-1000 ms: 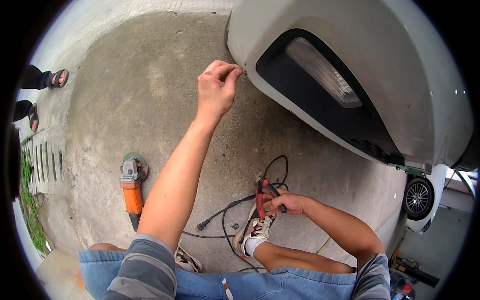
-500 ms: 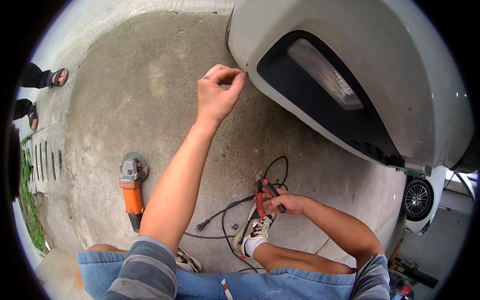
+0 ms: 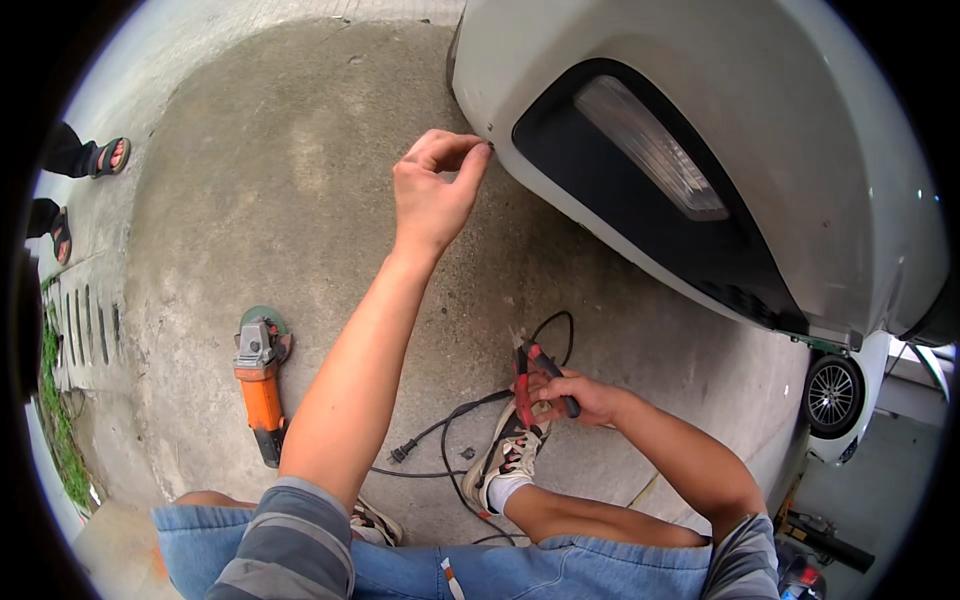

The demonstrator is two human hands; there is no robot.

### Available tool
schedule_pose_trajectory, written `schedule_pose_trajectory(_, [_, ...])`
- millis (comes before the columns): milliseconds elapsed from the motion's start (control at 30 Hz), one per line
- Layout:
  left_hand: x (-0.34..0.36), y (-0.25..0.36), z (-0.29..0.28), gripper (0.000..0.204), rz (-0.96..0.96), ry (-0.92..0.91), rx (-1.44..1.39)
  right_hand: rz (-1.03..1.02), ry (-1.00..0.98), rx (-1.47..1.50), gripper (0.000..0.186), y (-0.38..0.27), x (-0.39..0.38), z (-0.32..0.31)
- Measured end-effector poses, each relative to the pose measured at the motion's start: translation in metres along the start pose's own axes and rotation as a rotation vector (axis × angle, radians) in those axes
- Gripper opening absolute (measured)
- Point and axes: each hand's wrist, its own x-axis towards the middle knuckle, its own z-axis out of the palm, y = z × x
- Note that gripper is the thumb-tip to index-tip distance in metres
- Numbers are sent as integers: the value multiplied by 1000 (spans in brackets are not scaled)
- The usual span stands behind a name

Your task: The person uses pliers to pull out small fasteners from the front bumper of a car and then grinds down a portion of the bumper with an angle grinder.

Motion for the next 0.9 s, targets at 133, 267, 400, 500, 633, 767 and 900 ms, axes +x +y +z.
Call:
schedule_pose_trajectory(133, [1,-3,-4,15,-71,-38,-45,-38,-29,85,62,-13,-5,14])
schedule_pose_trajectory(267, [4,2,-15,17,-282,-77,-144,-104,-104,166,65,-21,-3,32])
schedule_pose_trajectory(400, [-1,5,-18,20,-360,-107,-195,-210,-135,86,69,-43,-17,52])
schedule_pose_trajectory(500, [-27,-4,-18,34,-410,25,-206,-358,-13,-166,74,-79,-28,73])
schedule_pose_trajectory(633, [-102,17,-4,50,-498,-35,-492,-581,829,-1321,88,-114,-28,113])
schedule_pose_trajectory(767, [-135,35,5,41,-569,-348,-565,-711,1246,-1887,82,-124,-14,127])
schedule_pose_trajectory(900, [-126,51,4,37,-527,-389,-576,-565,1239,-1896,80,-138,-26,141])
